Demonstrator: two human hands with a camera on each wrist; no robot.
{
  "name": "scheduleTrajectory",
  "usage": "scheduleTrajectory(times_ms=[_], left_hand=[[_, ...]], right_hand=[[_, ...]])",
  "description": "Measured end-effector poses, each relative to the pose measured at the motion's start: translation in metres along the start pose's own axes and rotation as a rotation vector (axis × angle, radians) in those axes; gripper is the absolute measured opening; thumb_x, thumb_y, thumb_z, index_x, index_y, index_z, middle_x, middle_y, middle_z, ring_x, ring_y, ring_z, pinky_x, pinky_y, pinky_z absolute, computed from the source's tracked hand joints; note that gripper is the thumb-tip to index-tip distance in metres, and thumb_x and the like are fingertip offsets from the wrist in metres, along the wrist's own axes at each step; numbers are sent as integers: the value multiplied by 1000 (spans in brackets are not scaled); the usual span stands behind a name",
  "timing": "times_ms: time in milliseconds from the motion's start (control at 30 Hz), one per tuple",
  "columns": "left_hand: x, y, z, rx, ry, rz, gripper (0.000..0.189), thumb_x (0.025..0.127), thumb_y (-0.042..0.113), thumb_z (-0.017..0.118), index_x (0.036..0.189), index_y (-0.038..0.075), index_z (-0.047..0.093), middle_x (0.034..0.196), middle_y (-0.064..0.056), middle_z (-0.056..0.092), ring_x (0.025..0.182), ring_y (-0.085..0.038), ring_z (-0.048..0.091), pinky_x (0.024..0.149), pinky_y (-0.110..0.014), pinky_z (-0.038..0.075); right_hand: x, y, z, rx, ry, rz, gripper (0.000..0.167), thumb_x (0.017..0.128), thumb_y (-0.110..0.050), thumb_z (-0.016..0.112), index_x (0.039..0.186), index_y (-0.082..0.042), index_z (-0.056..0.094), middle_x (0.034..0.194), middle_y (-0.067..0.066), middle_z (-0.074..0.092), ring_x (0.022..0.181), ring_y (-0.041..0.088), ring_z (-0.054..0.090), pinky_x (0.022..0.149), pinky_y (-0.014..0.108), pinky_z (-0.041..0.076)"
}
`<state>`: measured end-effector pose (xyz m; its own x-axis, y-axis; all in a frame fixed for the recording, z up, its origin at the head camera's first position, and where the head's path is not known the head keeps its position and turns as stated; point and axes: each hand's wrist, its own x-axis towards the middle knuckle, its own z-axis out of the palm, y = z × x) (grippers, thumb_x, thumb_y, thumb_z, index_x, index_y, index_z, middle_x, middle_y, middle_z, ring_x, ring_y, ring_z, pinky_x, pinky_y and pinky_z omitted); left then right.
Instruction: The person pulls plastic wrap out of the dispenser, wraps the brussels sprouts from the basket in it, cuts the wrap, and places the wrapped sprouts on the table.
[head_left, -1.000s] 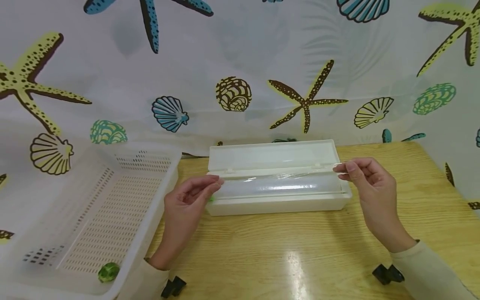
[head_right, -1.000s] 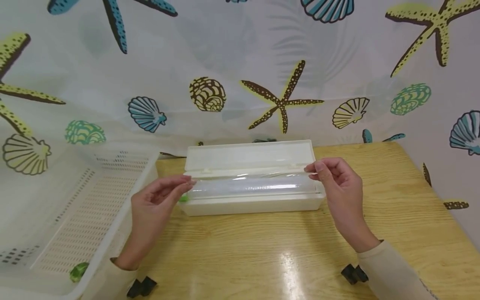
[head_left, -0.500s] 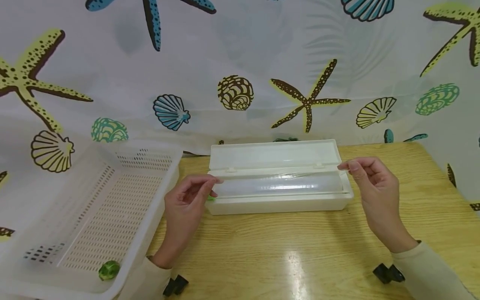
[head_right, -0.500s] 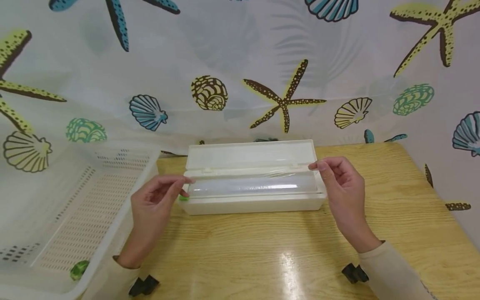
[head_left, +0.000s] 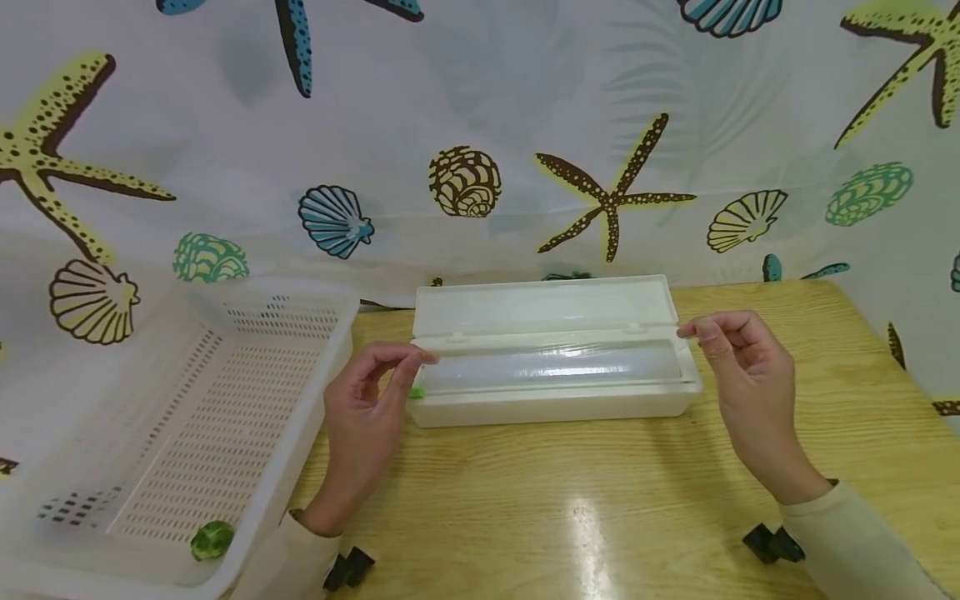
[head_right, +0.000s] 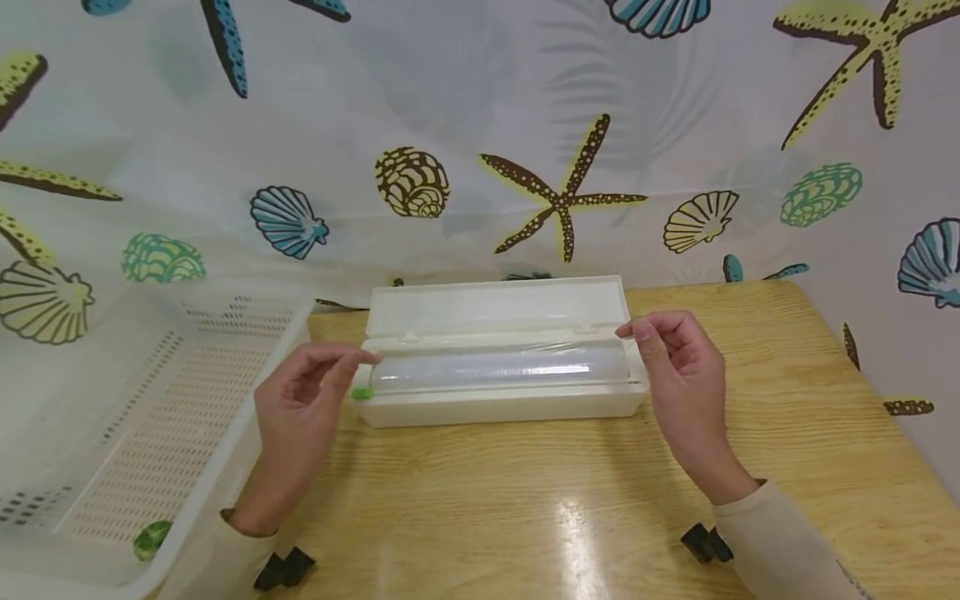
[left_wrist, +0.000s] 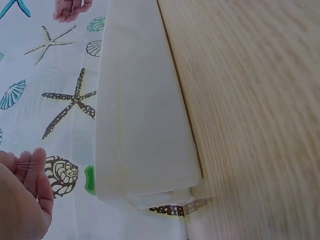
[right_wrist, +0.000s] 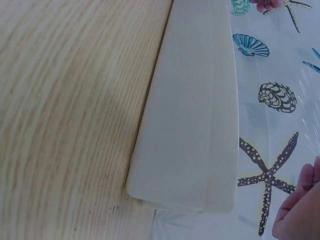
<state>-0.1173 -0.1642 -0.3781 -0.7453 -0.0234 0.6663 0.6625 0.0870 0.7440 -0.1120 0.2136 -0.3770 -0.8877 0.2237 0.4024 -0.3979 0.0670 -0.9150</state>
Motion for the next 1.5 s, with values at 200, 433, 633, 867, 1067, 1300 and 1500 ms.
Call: scheduleTrajectory(times_ms=[200, 433, 633, 867, 1067, 1300, 1500], left_hand=[[1, 2, 2, 56, -3, 41, 14, 102, -17, 64, 109, -9, 73, 108, -22, 76, 109, -25, 72, 98, -31, 57], [0, 4, 1, 60, -17, 37, 18, 102, -18, 62, 113, -9, 72, 113, -22, 76, 114, -28, 72, 97, -31, 58], [-1, 7, 0, 59, -29, 61, 19, 103, -19, 60, 115, -8, 71, 112, -23, 76, 106, -26, 71, 80, -26, 55], [0, 8, 1, 39, -10, 99, 15, 103, -20, 60, 111, -11, 69, 106, -22, 74, 99, -24, 71, 82, -24, 57], [1, 11, 2, -2, 1, 91, 15, 102, -21, 59, 110, -13, 68, 104, -21, 74, 99, -23, 73, 86, -25, 59], [1, 14, 3, -9, -1, 93, 14, 104, -20, 57, 111, -13, 68, 104, -21, 73, 100, -24, 73, 89, -28, 60], [2, 16, 4, 30, -3, 117, 13, 105, -18, 58, 110, -12, 68, 105, -21, 72, 107, -25, 70, 96, -34, 56]], right_hand=[[0, 1, 0, -6, 7, -40, 14, 113, -8, 60, 113, 5, 67, 109, 9, 77, 112, 24, 69, 104, 26, 52], [-1, 7, 1, -32, 21, -158, 16, 112, -1, 59, 114, 14, 63, 109, 8, 78, 108, 22, 70, 95, 24, 53], [-2, 11, 1, 33, 27, -261, 14, 110, 8, 57, 113, 21, 61, 108, 10, 76, 103, 21, 69, 87, 24, 52], [-3, 9, 2, 78, 26, -297, 9, 109, 5, 61, 112, 13, 65, 112, 11, 62, 104, 20, 63, 95, 23, 53], [-2, 8, 2, 92, 11, -327, 17, 109, 5, 61, 109, 21, 58, 114, 11, 60, 100, 22, 63, 97, 25, 56], [-1, 5, -1, 139, -8, -334, 14, 109, 11, 55, 111, 25, 56, 109, 15, 71, 98, 24, 68, 92, 29, 56], [-1, 2, -1, 138, 2, -341, 13, 109, 11, 56, 111, 24, 58, 104, 13, 75, 100, 22, 71, 90, 27, 53]])
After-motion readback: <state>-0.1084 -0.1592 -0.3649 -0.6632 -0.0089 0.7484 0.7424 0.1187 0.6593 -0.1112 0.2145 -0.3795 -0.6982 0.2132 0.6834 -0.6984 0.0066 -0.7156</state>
